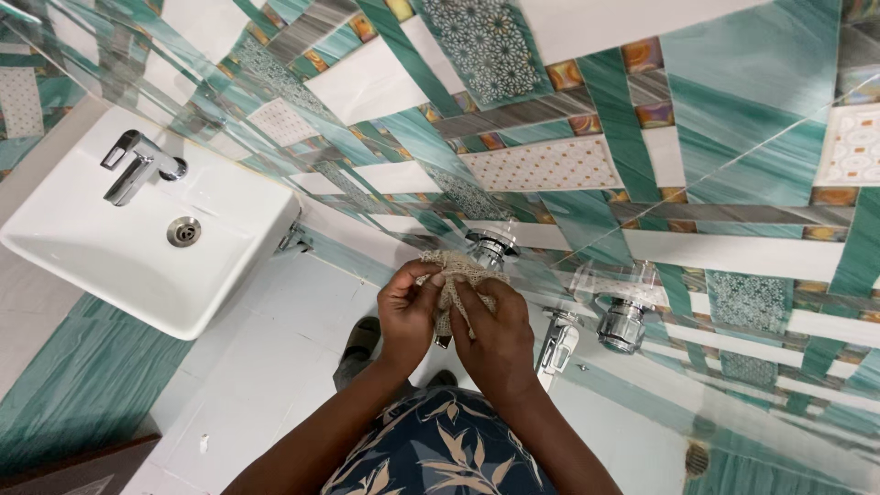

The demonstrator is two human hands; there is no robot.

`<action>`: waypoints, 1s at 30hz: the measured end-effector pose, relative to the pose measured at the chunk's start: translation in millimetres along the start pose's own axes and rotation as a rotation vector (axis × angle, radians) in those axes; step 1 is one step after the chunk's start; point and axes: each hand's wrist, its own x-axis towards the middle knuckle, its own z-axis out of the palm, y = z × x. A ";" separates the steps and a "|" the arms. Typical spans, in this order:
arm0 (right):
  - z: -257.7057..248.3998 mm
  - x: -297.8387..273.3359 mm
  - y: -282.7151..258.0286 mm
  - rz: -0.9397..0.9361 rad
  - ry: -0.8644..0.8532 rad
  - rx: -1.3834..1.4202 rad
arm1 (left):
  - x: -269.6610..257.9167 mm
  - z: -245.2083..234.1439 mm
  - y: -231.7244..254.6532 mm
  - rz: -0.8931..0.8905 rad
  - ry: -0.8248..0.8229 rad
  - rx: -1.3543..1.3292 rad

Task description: The person wipes a wall-mounted faucet and the surrounding tiled wall with a cloth by hand, scrubbing the metal surface and the pipe connections.

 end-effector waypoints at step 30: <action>4.1 -37.2 46.5 0.137 -0.020 0.087 | -6.1 14.9 -5.2 0.246 -0.193 0.261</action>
